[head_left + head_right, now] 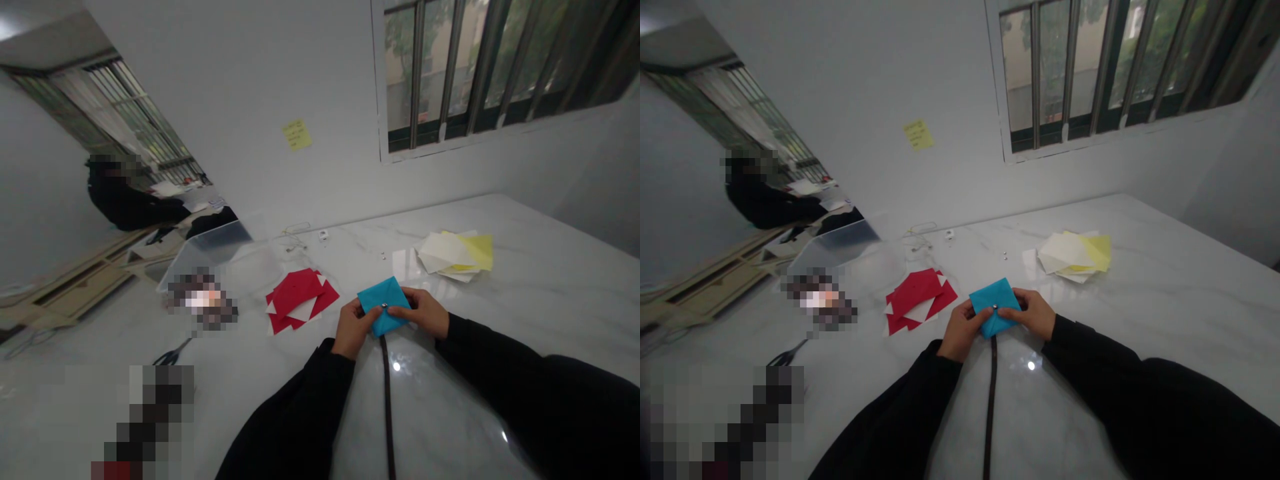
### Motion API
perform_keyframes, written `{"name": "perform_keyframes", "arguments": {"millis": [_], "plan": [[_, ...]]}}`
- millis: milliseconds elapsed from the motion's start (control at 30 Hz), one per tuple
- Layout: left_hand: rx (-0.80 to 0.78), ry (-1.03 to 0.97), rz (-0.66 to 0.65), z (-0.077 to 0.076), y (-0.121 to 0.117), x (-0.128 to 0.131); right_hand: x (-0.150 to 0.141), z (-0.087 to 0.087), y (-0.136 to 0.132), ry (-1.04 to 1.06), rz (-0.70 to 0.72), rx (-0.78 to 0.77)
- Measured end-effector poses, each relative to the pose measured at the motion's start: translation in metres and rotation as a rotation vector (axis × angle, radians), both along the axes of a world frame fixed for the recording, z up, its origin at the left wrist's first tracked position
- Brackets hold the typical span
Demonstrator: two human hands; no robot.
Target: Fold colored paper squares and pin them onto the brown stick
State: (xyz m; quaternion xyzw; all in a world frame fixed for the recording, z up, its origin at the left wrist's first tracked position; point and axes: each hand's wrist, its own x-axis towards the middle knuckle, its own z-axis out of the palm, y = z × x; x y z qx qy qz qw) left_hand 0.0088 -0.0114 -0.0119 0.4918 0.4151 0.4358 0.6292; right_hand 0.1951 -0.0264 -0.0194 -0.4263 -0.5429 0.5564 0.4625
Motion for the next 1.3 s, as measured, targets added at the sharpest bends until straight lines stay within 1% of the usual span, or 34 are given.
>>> {"name": "perform_keyframes", "arguments": {"millis": [100,133,200,267,333,367,433,500,600,733,867,1000,1133,1300], "plan": [[-0.016,-0.01,0.005,-0.001,-0.002,0.001,-0.002,-0.001,-0.002,0.0,0.001,-0.01],[-0.012,-0.009,0.011,-0.002,-0.002,0.001,-0.002,-0.002,-0.002,-0.003,-0.018,-0.002],[-0.006,-0.009,0.022,-0.002,-0.004,0.001,-0.002,-0.002,-0.004,-0.026,-0.124,0.052],[-0.009,-0.015,0.029,-0.002,-0.004,0.002,-0.001,-0.001,-0.006,-0.093,-0.283,0.169],[-0.01,-0.016,0.036,-0.003,-0.005,0.002,0.001,0.002,-0.008,-0.209,-0.397,0.333],[-0.007,-0.011,0.036,-0.003,-0.005,0.002,0.002,0.003,-0.009,-0.276,-0.416,0.423],[0.011,0.005,0.03,-0.004,-0.006,0.002,0.004,0.004,-0.01,-0.404,-0.404,0.585],[0.036,0.027,0.014,-0.004,-0.006,0.002,0.005,0.002,-0.009,-0.496,-0.366,0.676],[0.055,0.034,-0.005,-0.003,-0.008,0.002,0.004,-0.005,-0.008,-0.559,-0.325,0.687],[0.05,0.038,-0.02,-0.001,-0.01,0.003,0.004,-0.01,-0.007,-0.588,-0.313,0.675],[0.077,0.089,-0.014,0.0,-0.01,0.003,0.005,-0.007,-0.008,-0.593,-0.296,0.668],[0.086,0.083,-0.021,-0.003,-0.009,0.003,0.003,-0.004,-0.01,-0.584,-0.31,0.671],[0.091,0.092,-0.011,-0.004,-0.009,0.002,0.002,-0.004,-0.011,-0.58,-0.309,0.683],[0.131,0.134,0.017,-0.002,-0.01,0.003,0.002,-0.005,-0.01,-0.589,-0.276,0.664]]}}
